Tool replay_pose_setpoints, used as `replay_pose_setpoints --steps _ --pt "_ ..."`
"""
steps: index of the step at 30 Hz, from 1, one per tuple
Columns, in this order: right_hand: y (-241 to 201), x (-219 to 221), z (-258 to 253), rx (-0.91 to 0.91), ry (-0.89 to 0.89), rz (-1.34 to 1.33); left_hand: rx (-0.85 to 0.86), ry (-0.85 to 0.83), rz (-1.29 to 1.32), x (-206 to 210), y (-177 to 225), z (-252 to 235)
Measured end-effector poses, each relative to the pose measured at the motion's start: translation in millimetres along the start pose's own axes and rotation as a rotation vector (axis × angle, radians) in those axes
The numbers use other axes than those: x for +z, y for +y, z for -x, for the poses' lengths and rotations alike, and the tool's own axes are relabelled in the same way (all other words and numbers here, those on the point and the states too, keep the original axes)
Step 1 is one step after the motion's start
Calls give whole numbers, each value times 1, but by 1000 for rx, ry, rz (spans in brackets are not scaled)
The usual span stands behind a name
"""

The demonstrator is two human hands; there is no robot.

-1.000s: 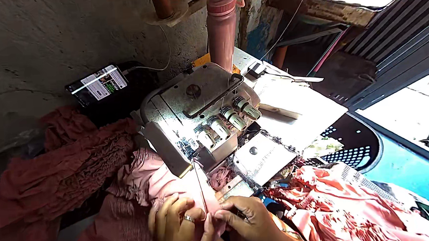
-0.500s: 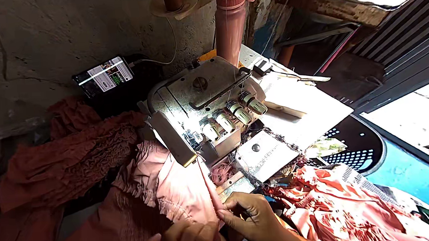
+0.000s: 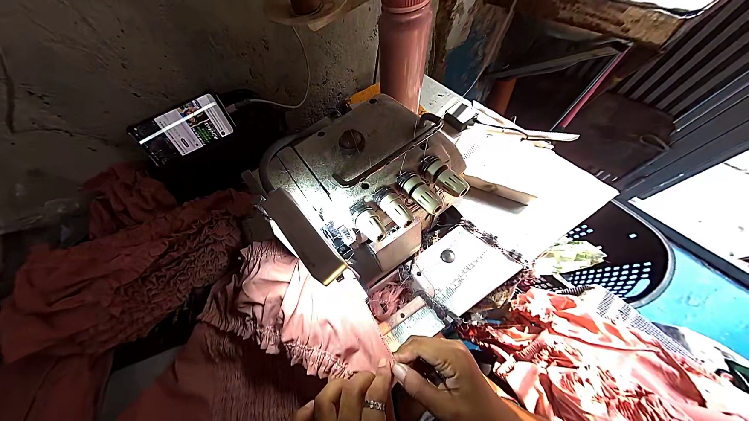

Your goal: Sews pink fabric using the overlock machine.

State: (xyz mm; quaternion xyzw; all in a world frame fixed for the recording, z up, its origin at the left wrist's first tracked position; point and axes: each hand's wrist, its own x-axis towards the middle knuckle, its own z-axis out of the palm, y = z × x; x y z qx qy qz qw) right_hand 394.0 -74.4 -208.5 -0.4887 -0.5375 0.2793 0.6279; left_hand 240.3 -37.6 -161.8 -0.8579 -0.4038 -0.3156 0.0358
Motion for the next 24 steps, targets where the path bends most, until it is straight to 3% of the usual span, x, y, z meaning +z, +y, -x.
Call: replay_pose_setpoints --steps 2,4,6,9,10,12,13,14,15,16,18,19,24 --pt "0 -1 -3 4 7 23 5 3 10 0 0 1" --pt "-1 -3 -6 -2 17 81 -51 -43 218 0 0 8" --pt "-3 -5 -7 -5 14 125 -180 -191 593 3 3 24" --pt "-4 -7 -8 -2 17 159 -491 -584 1338 24 10 43" --pt "-4 -6 -8 -11 17 164 -647 -622 1624 34 10 42" --pt "-3 -6 -8 -30 24 157 -905 -461 1989 41 10 22" --pt "-3 -7 -8 -34 31 153 -987 -238 1988 39 13 11" --pt "-4 -7 -7 -34 41 146 -989 2 1792 37 19 1" --pt "-5 -8 -6 -29 50 135 -865 162 1507 38 21 -4" --pt "-6 -9 -6 -24 55 122 -690 207 1218 39 17 -5" --pt "-5 -8 -8 -22 66 111 -364 153 794 39 -1 -7" --pt "-4 -7 -10 -24 72 109 -281 127 676 37 -6 -11" --pt "5 -2 -37 -34 84 147 -346 -9 498 28 -15 -41"
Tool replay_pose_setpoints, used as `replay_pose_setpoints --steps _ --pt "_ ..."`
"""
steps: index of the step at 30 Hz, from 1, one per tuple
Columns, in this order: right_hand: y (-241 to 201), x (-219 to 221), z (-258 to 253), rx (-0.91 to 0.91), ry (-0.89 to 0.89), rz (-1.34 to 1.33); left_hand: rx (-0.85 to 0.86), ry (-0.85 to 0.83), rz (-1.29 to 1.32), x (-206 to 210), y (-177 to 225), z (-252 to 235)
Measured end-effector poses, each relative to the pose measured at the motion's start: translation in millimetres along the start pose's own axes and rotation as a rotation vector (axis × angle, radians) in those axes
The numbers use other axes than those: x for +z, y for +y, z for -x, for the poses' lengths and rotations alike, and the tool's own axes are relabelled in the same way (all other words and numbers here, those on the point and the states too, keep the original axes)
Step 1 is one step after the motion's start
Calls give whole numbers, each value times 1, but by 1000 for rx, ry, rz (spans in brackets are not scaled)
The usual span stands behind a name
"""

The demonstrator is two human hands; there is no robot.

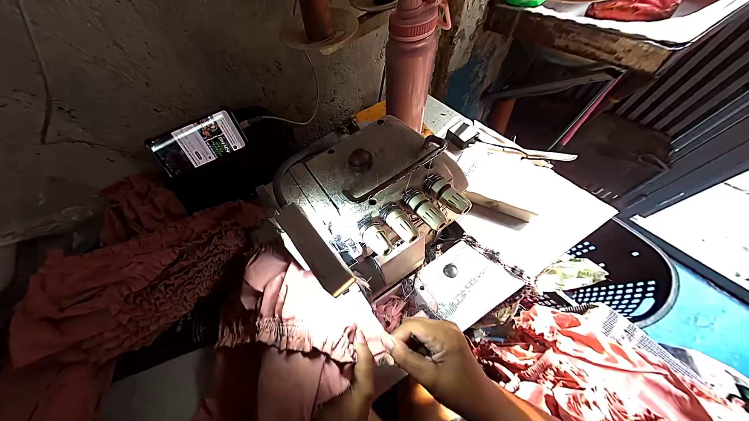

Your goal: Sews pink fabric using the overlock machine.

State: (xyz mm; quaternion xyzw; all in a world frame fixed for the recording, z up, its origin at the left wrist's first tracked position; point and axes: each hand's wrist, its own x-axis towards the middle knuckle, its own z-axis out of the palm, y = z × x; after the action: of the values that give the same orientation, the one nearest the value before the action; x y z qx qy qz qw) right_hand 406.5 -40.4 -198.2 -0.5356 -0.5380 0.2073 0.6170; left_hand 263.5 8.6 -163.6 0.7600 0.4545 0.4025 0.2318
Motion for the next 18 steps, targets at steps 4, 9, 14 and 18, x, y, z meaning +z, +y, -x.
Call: replay_pose_setpoints --steps 4,9,14,18 --pt "4 9 -34 154 -34 -44 -48 -106 -246 -9 3 -26" --pt "5 22 -62 379 11 -181 -170 -188 -261 -10 3 -64" --pt "10 22 -45 218 67 -118 -131 -272 -423 -16 -26 -97" --pt "45 17 2 -17 77 65 -98 -156 -442 -18 -32 -100"
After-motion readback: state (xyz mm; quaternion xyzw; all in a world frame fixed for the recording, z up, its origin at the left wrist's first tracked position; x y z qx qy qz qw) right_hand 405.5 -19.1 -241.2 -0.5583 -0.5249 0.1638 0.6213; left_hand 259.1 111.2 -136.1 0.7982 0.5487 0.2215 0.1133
